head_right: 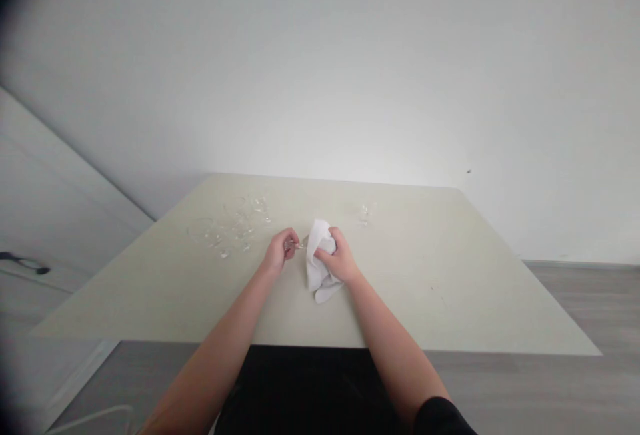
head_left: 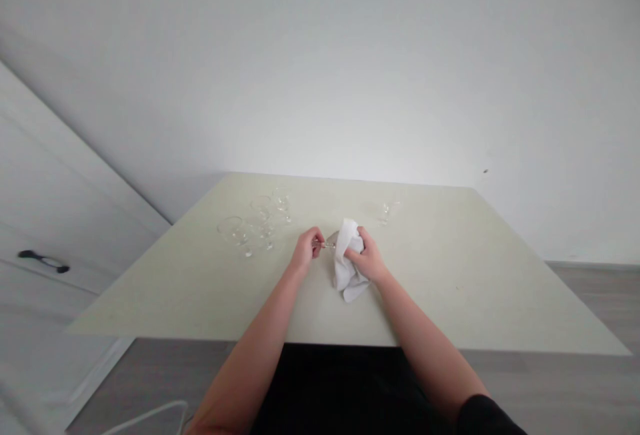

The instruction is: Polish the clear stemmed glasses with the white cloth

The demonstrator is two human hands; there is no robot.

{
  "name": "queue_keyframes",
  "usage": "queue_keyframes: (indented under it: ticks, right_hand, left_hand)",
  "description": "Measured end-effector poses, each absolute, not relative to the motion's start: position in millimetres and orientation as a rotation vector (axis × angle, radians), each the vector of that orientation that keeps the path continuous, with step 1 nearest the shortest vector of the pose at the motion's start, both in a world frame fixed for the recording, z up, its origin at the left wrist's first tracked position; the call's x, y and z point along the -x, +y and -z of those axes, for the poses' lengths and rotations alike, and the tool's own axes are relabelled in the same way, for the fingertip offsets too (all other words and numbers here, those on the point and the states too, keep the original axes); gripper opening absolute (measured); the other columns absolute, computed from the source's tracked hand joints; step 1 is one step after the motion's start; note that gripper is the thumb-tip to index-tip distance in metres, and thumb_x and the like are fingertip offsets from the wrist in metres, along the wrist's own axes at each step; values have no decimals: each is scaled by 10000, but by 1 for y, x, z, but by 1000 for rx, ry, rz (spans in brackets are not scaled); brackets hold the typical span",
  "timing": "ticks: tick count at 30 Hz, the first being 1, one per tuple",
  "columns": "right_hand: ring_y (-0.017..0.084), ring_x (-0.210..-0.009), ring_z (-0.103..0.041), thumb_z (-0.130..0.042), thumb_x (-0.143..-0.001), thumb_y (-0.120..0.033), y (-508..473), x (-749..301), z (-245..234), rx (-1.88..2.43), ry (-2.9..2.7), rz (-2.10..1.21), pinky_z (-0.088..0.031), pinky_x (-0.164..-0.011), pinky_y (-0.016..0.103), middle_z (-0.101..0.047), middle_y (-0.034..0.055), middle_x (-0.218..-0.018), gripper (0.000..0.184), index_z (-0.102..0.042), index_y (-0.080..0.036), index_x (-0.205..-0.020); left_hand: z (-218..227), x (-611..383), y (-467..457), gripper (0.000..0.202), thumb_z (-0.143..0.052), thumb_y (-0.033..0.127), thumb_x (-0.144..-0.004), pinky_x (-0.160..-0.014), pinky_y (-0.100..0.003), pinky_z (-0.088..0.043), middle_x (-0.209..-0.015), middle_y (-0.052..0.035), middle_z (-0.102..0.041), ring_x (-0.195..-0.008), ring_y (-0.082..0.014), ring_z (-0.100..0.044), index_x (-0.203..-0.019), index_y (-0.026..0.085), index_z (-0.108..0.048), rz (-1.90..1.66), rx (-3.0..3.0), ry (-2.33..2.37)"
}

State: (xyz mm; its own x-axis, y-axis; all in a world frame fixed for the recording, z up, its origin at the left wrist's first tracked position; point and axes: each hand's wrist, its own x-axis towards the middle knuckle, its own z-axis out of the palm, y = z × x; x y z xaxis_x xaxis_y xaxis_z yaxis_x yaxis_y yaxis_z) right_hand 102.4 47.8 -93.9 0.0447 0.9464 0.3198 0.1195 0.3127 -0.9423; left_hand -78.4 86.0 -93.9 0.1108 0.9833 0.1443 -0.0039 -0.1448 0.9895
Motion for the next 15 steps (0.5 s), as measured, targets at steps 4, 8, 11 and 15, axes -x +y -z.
queue_keyframes:
  ticks: [4, 8, 11, 15]
  right_hand:
    - [203, -747, -578, -638, -776, -602, 49, -98, 97, 1155, -998, -1300, -509, -705, 340, -605, 6, -819, 480, -573, -228, -1069]
    - [208, -856, -605, -772, -704, -464, 45, -106, 92, 1093, -1231, -1138, -520, -832, 351, -641, 12, -915, 494, -582, -238, -1101]
    - [243, -1097, -597, -832, -629, -338, 42, -112, 87, 990, -1485, -930, -450, -1050, 389, -653, 55, -1128, 513, -638, -222, -1090]
    - [293, -1196, -621, -647, -775, -477, 43, -109, 87, 927, -1273, -1208, -498, -1021, 418, -707, 83, -1174, 374, -689, -216, -1039]
  left_hand:
    - [93, 78, 73, 386, -573, 515, -863, -614, -301, -410, -645, -31, -543, -636, -162, -497, -629, 209, -557, -1464, -1735, 847]
    - [95, 75, 78, 382, -547, 433, -864, -520, -269, -355, -545, -3, -478, -528, -132, -437, -557, 208, -512, -1388, -1408, 1021]
    - [97, 76, 90, 339, -519, 384, -802, -408, -246, -220, -469, 20, -439, -387, -90, -310, -519, 207, -466, -1233, -1071, 1108]
    - [98, 79, 97, 298, -516, 386, -750, -371, -235, -162, -461, 28, -445, -326, -59, -224, -521, 206, -458, -1162, -999, 1077]
